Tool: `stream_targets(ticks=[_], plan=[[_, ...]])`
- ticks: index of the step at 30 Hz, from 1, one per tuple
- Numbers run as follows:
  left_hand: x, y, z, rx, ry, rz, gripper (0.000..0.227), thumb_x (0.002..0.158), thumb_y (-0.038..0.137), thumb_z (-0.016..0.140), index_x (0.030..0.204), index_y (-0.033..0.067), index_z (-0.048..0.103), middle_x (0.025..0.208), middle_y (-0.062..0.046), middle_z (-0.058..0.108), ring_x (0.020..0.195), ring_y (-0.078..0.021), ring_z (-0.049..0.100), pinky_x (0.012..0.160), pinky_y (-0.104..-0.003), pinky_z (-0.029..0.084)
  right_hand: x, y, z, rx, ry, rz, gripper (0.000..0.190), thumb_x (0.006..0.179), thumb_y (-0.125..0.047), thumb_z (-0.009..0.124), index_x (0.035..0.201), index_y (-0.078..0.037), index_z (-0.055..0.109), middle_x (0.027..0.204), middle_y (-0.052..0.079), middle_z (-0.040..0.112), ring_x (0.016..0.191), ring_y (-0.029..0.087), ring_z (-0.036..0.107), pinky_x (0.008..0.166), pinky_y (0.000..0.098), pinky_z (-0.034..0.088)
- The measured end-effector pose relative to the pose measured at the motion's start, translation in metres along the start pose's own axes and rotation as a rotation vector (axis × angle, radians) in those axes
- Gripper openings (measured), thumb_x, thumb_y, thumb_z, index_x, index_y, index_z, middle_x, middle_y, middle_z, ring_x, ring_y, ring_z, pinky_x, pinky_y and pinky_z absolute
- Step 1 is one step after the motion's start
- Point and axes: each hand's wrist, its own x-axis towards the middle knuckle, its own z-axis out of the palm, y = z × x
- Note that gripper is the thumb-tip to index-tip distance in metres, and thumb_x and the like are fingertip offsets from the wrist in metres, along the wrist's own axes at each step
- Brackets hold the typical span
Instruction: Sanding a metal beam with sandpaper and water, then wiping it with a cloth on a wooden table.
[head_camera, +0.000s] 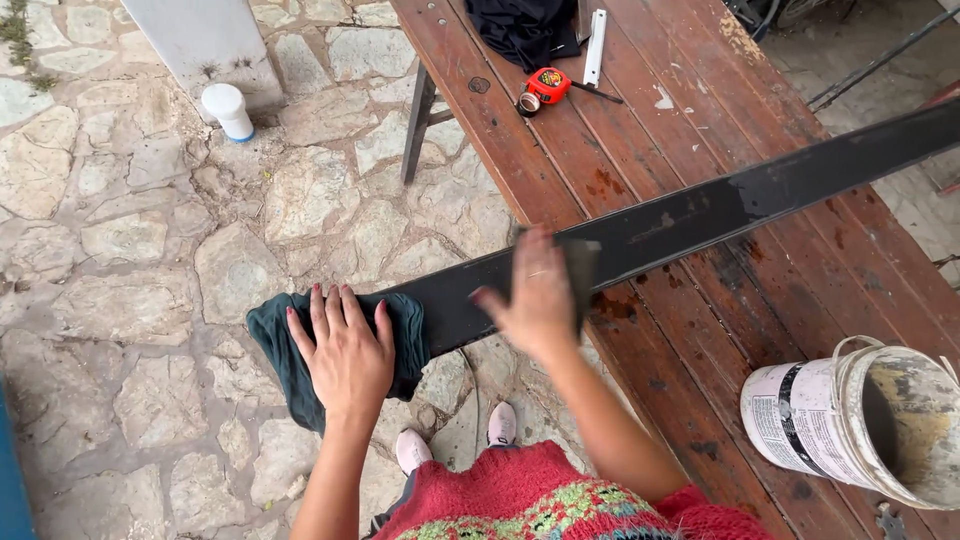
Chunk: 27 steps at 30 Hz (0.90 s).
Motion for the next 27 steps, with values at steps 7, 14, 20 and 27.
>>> stream_targets(ticks=[7, 14, 20, 27], plan=[[-0.001, 0.0, 0.0, 0.002, 0.005, -0.012, 0.05, 0.106, 0.046, 0.049, 0.133, 0.007, 0.066, 0.132, -0.01, 0.067, 0.143, -0.0252, 0.052, 0.127, -0.053, 0.021, -0.022, 0.039, 0.002, -0.033, -0.02, -0.146, 0.106, 0.09, -0.071, 0.058, 0.155, 0.009, 0.034, 0.158, 0.034, 0.036, 0.151, 0.044, 0.032, 0.126, 0.0523, 0.018], [-0.002, 0.002, 0.003, -0.006, 0.005, -0.02, 0.05, 0.107, 0.046, 0.049, 0.133, 0.0068, 0.067, 0.132, -0.01, 0.068, 0.144, -0.0249, 0.052, 0.127, -0.052, 0.021, -0.012, -0.012, 0.007, 0.058, -0.084, -0.17, 0.118, 0.088, -0.084, 0.042, 0.155, 0.013, 0.029, 0.159, 0.038, 0.03, 0.151, 0.047, 0.029, 0.126, 0.0546, 0.018], [-0.001, 0.003, -0.001, 0.014, -0.002, -0.034, 0.049, 0.107, 0.045, 0.049, 0.133, 0.0075, 0.067, 0.131, -0.009, 0.069, 0.143, -0.0243, 0.053, 0.127, -0.051, 0.024, -0.024, 0.059, -0.003, 0.044, -0.105, -0.196, 0.115, 0.09, -0.082, 0.039, 0.156, 0.011, 0.027, 0.161, 0.037, 0.027, 0.151, 0.046, 0.029, 0.125, 0.0545, 0.02], [-0.001, 0.002, 0.002, -0.002, -0.009, -0.025, 0.049, 0.108, 0.045, 0.049, 0.134, 0.0068, 0.066, 0.131, -0.01, 0.069, 0.142, -0.0241, 0.053, 0.127, -0.05, 0.024, -0.005, -0.012, -0.002, 0.157, -0.171, -0.302, 0.124, 0.085, -0.09, 0.033, 0.157, 0.011, 0.022, 0.164, 0.036, 0.022, 0.154, 0.045, 0.022, 0.127, 0.0537, 0.014]])
